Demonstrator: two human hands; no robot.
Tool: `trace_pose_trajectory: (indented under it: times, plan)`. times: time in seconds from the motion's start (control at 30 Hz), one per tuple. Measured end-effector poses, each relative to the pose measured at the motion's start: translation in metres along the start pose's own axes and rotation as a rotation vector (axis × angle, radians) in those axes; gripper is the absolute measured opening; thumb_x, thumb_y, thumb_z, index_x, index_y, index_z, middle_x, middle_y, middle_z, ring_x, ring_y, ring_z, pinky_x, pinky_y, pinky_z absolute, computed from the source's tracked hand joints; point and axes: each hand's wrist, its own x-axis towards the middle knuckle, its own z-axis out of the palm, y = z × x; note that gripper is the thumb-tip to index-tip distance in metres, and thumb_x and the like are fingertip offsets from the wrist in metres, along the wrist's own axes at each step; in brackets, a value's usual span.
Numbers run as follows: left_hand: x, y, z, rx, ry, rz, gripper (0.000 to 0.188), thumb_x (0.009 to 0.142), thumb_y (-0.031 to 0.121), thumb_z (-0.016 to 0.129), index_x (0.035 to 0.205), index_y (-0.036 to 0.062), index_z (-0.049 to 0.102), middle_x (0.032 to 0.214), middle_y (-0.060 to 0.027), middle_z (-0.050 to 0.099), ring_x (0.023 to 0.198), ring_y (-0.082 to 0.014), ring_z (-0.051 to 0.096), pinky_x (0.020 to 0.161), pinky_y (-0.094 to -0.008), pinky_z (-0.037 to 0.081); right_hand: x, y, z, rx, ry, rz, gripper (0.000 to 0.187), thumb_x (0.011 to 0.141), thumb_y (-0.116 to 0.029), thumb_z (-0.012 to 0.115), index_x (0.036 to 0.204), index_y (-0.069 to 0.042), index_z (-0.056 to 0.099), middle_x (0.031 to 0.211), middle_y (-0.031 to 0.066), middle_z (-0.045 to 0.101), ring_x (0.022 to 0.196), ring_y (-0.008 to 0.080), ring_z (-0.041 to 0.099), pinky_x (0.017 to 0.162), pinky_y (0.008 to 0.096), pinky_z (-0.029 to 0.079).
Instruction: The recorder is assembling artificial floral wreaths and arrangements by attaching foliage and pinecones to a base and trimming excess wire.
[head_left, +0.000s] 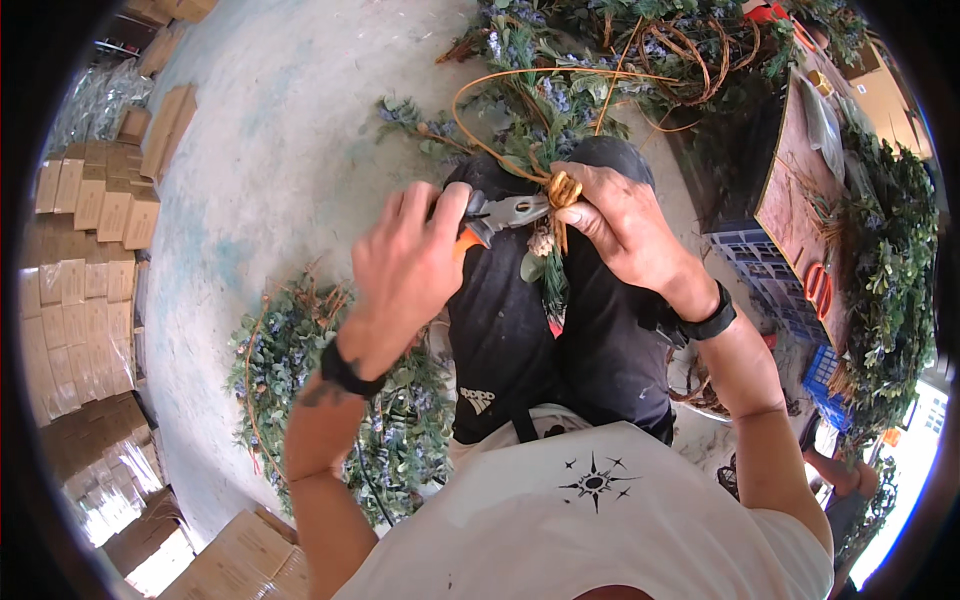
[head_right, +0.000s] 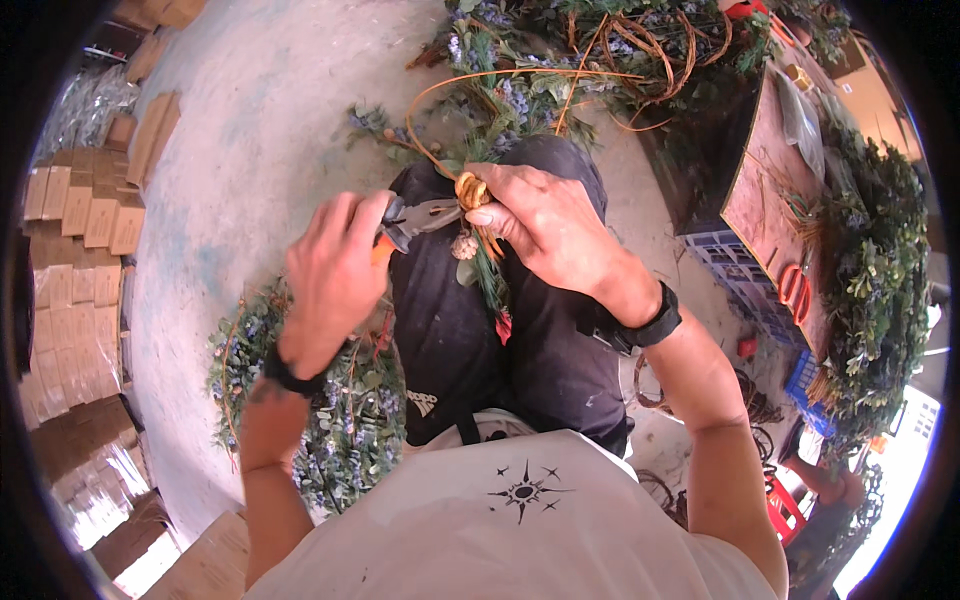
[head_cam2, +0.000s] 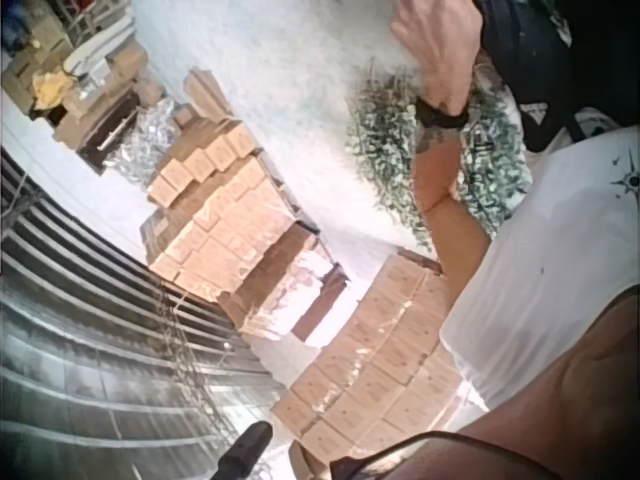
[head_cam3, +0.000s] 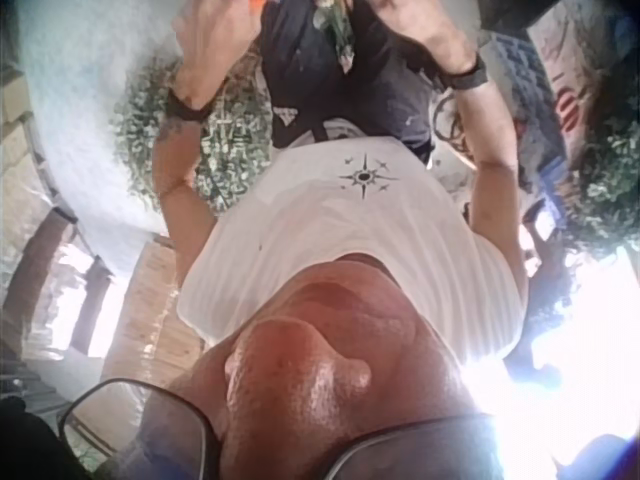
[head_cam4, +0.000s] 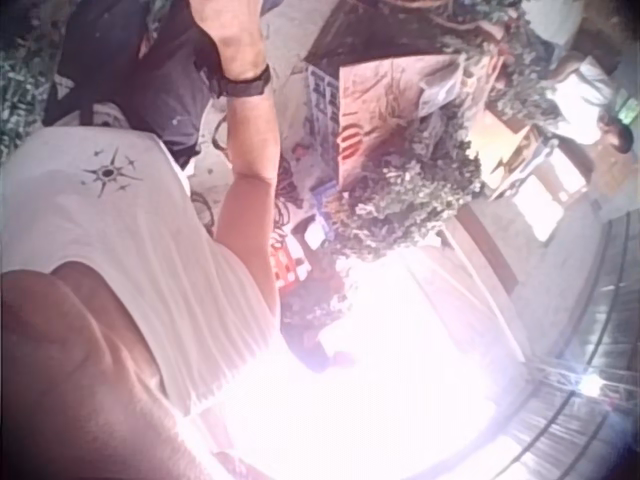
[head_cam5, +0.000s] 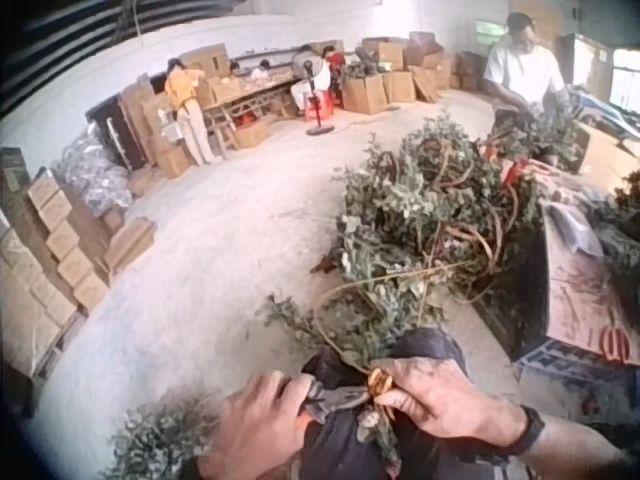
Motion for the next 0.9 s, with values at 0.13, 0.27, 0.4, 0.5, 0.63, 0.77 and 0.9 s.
trace_pose_trajectory:
  times: [0.13, 0.27, 0.4, 0.5, 0.63, 0.77, 0.9]
  plan:
    - [0.029, -0.034, -0.044, -1.197, -1.182, -0.483, 0.030, 0.096, 0.018, 0.071, 0.124, 0.0061, 0.070, 0.091, -0.0025, 0.070, 0.074, -0.0144, 0.065, 0.063, -0.0297, 0.051, 0.000, -0.003, 0.000, 0.040, 0.001, -0.050, 0.043, 0.104, -0.031, 0.059, 0.138, -0.004, 0.058, 0.112, 0.0188, 0.070, 0.107, 0.0413, 0.066, 0.089, 0.0484, 0.054]
    - [0.039, -0.027, -0.043, -1.089, -1.187, -0.485, 0.029, 0.101, 0.022, 0.067, 0.121, 0.0024, 0.070, 0.089, -0.0019, 0.071, 0.074, -0.0089, 0.063, 0.066, -0.0258, 0.051, -0.001, 0.006, 0.003, 0.034, 0.038, -0.025, 0.044, 0.104, -0.031, 0.059, 0.140, -0.004, 0.058, 0.118, 0.0188, 0.070, 0.111, 0.0402, 0.066, 0.090, 0.0470, 0.054]
    - [-0.024, -0.009, 0.001, -0.761, -0.414, -0.332, 0.045, 0.098, 0.014, 0.068, 0.138, -0.0011, 0.058, 0.107, -0.0141, 0.071, 0.098, -0.0281, 0.070, 0.089, -0.0407, 0.053, 0.000, 0.002, 0.002, 0.048, 0.045, -0.031, 0.045, 0.104, -0.032, 0.059, 0.139, -0.004, 0.058, 0.117, 0.0184, 0.071, 0.110, 0.0399, 0.067, 0.089, 0.0467, 0.054]
    - [-0.023, 0.024, 0.015, -0.435, -0.146, -0.295, 0.068, 0.094, 0.010, 0.069, 0.155, 0.0021, 0.041, 0.132, -0.0242, 0.055, 0.121, -0.0430, 0.057, 0.099, -0.0482, 0.048, -0.004, 0.003, -0.002, 0.062, 0.033, -0.023, 0.044, 0.105, -0.032, 0.059, 0.139, -0.004, 0.059, 0.116, 0.0182, 0.071, 0.109, 0.0399, 0.067, 0.089, 0.0465, 0.054]
    - [-0.024, 0.046, 0.028, -0.393, 0.057, -0.277, 0.073, 0.092, 0.006, 0.069, 0.158, 0.0011, 0.038, 0.136, -0.0229, 0.053, 0.124, -0.0454, 0.054, 0.101, -0.0505, 0.047, -0.004, 0.004, 0.002, 0.057, 0.050, -0.017, 0.044, 0.105, -0.033, 0.059, 0.139, -0.004, 0.059, 0.114, 0.0179, 0.071, 0.108, 0.0394, 0.067, 0.089, 0.0465, 0.054]
    - [-0.024, 0.049, 0.031, -0.349, 0.107, -0.284, 0.075, 0.089, 0.005, 0.070, 0.158, 0.0007, 0.039, 0.137, -0.0227, 0.053, 0.123, -0.0448, 0.054, 0.101, -0.0503, 0.047, -0.003, 0.001, 0.002, 0.064, 0.033, -0.010, 0.045, 0.104, -0.033, 0.059, 0.139, -0.004, 0.058, 0.115, 0.0185, 0.071, 0.109, 0.0394, 0.067, 0.090, 0.0464, 0.053]
    - [-0.021, 0.054, 0.031, -0.316, 0.131, -0.314, 0.080, 0.082, -0.001, 0.070, 0.156, 0.0004, 0.041, 0.136, -0.0213, 0.053, 0.122, -0.0421, 0.054, 0.100, -0.0484, 0.048, -0.005, 0.004, 0.003, 0.056, 0.060, -0.028, 0.046, 0.104, -0.033, 0.059, 0.139, -0.003, 0.058, 0.116, 0.0189, 0.071, 0.110, 0.0396, 0.066, 0.090, 0.0464, 0.053]
